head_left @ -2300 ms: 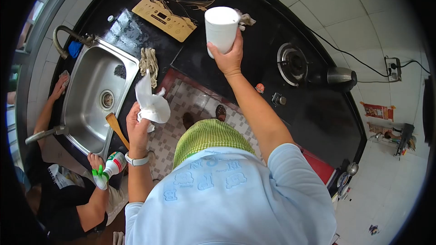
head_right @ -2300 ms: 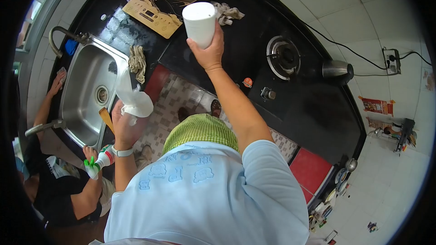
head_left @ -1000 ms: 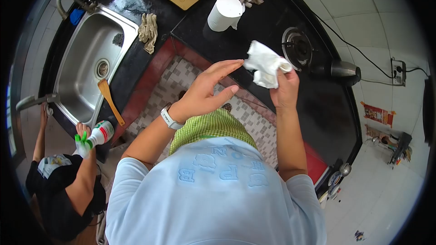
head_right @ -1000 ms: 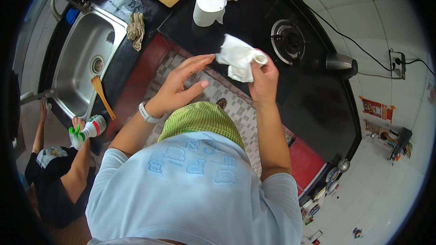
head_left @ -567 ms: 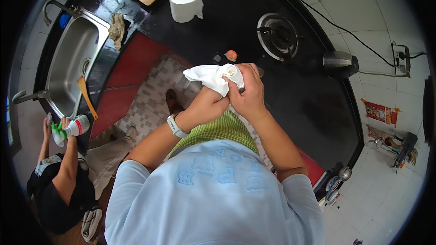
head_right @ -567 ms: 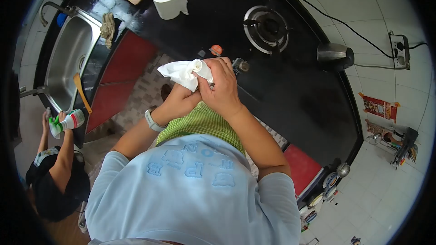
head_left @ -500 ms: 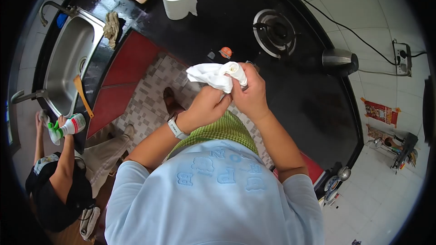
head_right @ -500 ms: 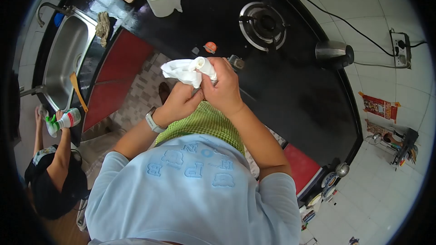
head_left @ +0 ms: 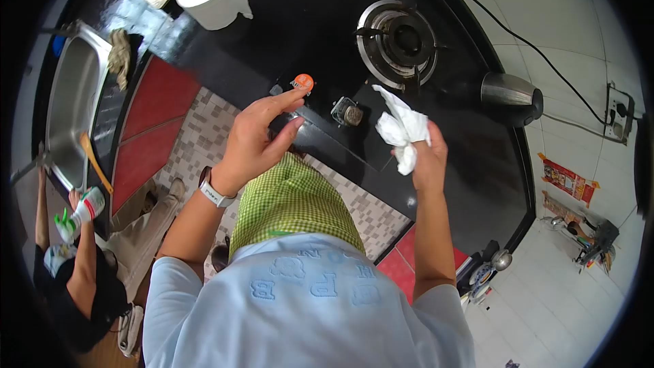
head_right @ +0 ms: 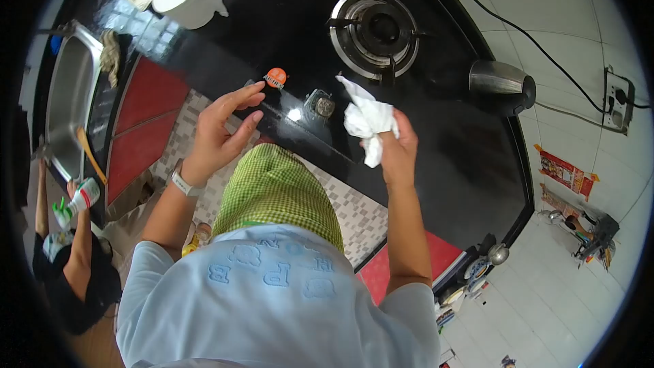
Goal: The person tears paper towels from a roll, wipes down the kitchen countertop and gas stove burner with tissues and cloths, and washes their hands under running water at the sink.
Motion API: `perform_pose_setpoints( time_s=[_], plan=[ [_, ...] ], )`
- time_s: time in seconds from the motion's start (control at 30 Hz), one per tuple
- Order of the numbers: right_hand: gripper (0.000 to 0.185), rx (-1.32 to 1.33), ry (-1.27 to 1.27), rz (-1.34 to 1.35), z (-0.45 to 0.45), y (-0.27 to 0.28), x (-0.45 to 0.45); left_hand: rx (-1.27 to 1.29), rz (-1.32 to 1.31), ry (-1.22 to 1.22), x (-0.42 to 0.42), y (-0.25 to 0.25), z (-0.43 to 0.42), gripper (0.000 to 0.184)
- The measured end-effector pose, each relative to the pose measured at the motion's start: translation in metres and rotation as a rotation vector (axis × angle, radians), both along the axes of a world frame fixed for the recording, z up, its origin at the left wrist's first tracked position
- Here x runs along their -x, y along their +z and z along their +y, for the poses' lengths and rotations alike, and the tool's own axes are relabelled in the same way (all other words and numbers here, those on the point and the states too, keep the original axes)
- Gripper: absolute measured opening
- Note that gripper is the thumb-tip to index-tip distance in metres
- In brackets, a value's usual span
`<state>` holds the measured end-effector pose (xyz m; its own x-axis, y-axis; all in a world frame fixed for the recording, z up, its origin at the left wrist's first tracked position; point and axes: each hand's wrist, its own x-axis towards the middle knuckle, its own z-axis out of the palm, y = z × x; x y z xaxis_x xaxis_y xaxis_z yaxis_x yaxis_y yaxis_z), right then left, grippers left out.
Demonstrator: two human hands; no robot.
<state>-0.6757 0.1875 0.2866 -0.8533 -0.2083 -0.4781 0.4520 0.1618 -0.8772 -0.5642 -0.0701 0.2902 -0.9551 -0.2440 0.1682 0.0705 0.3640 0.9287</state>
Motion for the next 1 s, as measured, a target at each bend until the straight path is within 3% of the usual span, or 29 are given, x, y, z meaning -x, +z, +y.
perform_pose_setpoints(
  time_s=[0.17, 0.3, 0.5, 0.57, 0.67, 0.8, 1.0],
  plan=[
    [0.026, -0.200, -0.138, 0.293, 0.005, 0.006, 0.050, -0.111, -0.155, -0.003, 0.020, -0.048, -0.011, 0.031],
    [0.023, -0.670, 0.164, 0.879, -0.016, 0.024, 0.108, -0.173, -0.176, -0.061, 0.042, -0.059, -0.011, 0.025],
    [0.022, -0.910, 0.458, 1.154, -0.073, 0.031, 0.178, -0.230, -0.201, -0.138, 0.065, -0.067, -0.021, 0.022],
    [0.022, -0.976, 0.483, 1.105, -0.078, 0.037, 0.193, -0.230, -0.189, -0.134, 0.073, -0.075, -0.027, 0.022],
    [0.027, -0.979, 0.311, 0.830, -0.078, 0.034, 0.198, -0.240, -0.193, -0.097, 0.079, -0.081, -0.036, 0.022],
    [0.032, -1.078, 0.267, 1.027, -0.082, 0.027, 0.195, -0.277, -0.244, -0.045, 0.091, -0.079, -0.045, 0.019],
    [0.026, -1.150, 0.438, 0.901, -0.050, 0.016, 0.191, -0.307, -0.275, -0.006, 0.105, -0.076, -0.045, 0.017]
  ],
)
